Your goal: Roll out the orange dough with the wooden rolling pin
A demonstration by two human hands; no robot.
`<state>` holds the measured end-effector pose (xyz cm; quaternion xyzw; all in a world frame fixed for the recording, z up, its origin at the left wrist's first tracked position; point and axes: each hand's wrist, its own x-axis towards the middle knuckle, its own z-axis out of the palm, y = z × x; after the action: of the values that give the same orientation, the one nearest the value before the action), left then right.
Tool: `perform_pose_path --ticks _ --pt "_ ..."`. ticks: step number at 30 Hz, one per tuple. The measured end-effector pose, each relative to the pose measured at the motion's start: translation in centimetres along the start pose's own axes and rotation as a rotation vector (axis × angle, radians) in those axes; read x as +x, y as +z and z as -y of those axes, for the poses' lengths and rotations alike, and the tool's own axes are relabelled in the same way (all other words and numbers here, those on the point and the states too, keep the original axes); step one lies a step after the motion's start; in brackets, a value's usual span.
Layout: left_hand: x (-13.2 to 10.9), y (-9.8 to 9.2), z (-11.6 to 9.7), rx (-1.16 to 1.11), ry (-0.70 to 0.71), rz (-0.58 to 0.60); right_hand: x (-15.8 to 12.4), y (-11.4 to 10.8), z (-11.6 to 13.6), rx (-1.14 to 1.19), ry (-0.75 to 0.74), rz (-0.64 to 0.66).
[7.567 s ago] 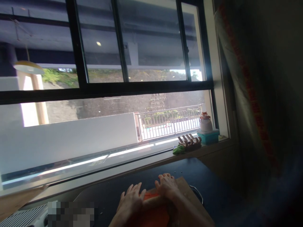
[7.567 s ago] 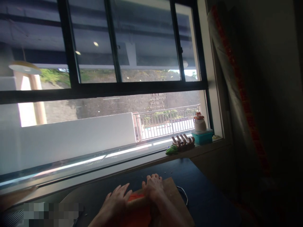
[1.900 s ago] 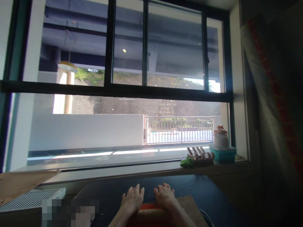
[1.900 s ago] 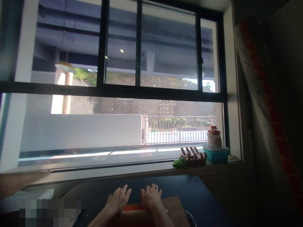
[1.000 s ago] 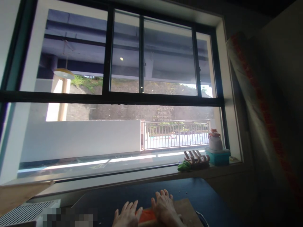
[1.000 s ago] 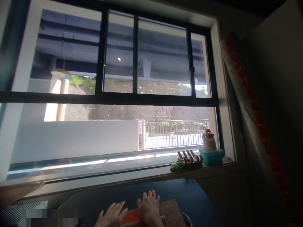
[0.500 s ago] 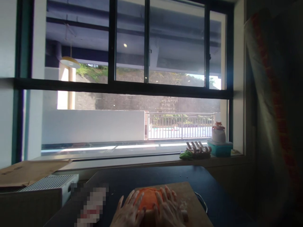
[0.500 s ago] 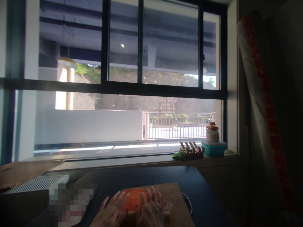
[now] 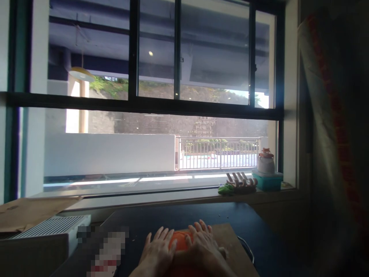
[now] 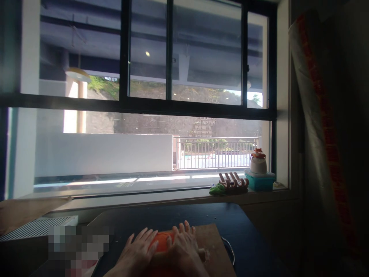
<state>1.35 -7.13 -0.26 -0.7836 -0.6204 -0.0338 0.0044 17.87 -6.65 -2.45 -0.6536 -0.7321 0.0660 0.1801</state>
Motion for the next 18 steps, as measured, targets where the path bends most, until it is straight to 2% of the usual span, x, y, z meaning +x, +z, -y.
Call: perform_pose_path --ticks 3,6,9,11,14,18 --pt "-2.1 0.4 0.2 0.014 0.040 -0.021 -2.7 0.2 0.2 0.010 -0.059 -0.021" --pt "-4.0 0.6 0.5 -0.010 0.076 0.014 -5.0 0.3 0.4 0.021 -0.115 -0.026" --pt "-4.5 0.5 0.5 -0.024 0.079 0.013 -5.6 0.3 0.5 0.023 -0.154 -0.046" --pt "-3.7 0.4 0.3 -0.019 0.070 -0.029 -4.6 0.1 0.4 0.014 -0.137 -0.073" --pt "-1.1 0.2 0.2 -0.017 0.028 -0.069 -1.8 -0.5 0.3 0.002 -0.080 -0.063" --pt "2.9 0.4 0.8 -0.040 0.013 0.014 2.3 -1.6 0.2 -0.010 -0.023 -0.014"
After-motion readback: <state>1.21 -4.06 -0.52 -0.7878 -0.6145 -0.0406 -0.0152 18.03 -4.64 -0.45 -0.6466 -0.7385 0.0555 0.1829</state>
